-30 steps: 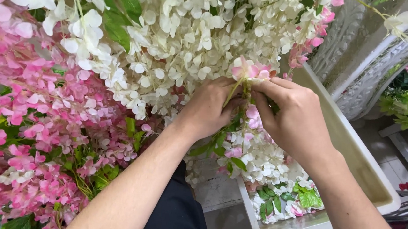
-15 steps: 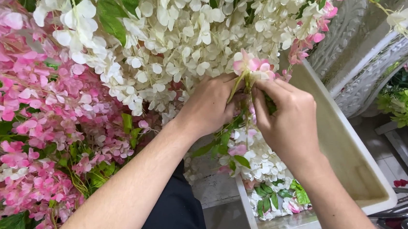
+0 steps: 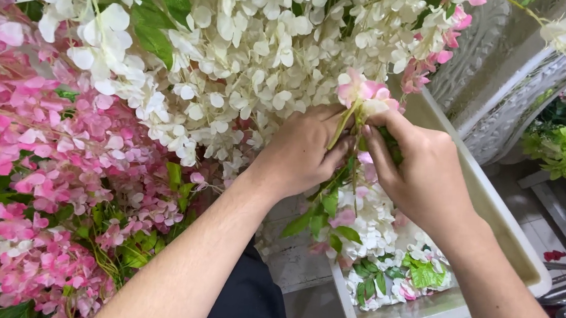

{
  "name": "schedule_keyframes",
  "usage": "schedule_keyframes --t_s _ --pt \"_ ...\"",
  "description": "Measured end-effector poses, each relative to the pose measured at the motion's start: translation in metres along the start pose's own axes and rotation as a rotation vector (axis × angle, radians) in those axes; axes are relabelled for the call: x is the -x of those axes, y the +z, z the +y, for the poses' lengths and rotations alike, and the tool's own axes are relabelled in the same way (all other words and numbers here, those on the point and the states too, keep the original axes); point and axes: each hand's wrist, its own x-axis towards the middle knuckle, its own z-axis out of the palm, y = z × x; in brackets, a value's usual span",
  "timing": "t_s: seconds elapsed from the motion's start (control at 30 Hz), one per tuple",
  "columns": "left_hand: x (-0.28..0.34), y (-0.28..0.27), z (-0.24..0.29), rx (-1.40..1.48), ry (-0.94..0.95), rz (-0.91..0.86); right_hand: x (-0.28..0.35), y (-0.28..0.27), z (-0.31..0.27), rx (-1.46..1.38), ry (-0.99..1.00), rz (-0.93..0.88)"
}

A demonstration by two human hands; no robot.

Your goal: Arranging artificial flowers by picking them from a bin and attaching them to a floral wall.

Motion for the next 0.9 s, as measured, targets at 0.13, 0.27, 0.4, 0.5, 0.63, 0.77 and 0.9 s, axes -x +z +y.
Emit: schedule_keyframes --t_s 0.13,0.27,0.4,0.5,0.63,0.77,0.9 --pt "0.000 -0.009 0.007 -0.044 -0.009 0.011 -0.006 -0.007 0.004 0.029 -0.048 -0.024" --pt "-0.001 -0.003 0.005 -0.030 -0.009 -0.018 -0.014 -0.017 0.009 0.053 -0.084 -0.200" --pt "0.000 0.000 0.004 -0.026 -0.008 -0.014 -0.020 -0.023 0.006 0.072 -0.120 -0.252" --pt "-0.001 -0.002 0.005 -0.038 0.038 0.019 -0.019 -0.021 0.011 0.176 -0.199 -0.267" --pt "-0.001 0.009 -0.001 -0.108 0.093 0.071 -0.017 -0.023 0.009 0.220 -0.178 -0.296" --pt "-0.001 0.014 -0.001 -0.215 0.101 0.040 -0.018 -0.024 0.002 -0.105 0.110 -0.304" --pt "-0.002 0.015 0.003 -0.198 0.130 0.073 -0.025 -0.029 0.001 -0.251 0.459 -0.372"
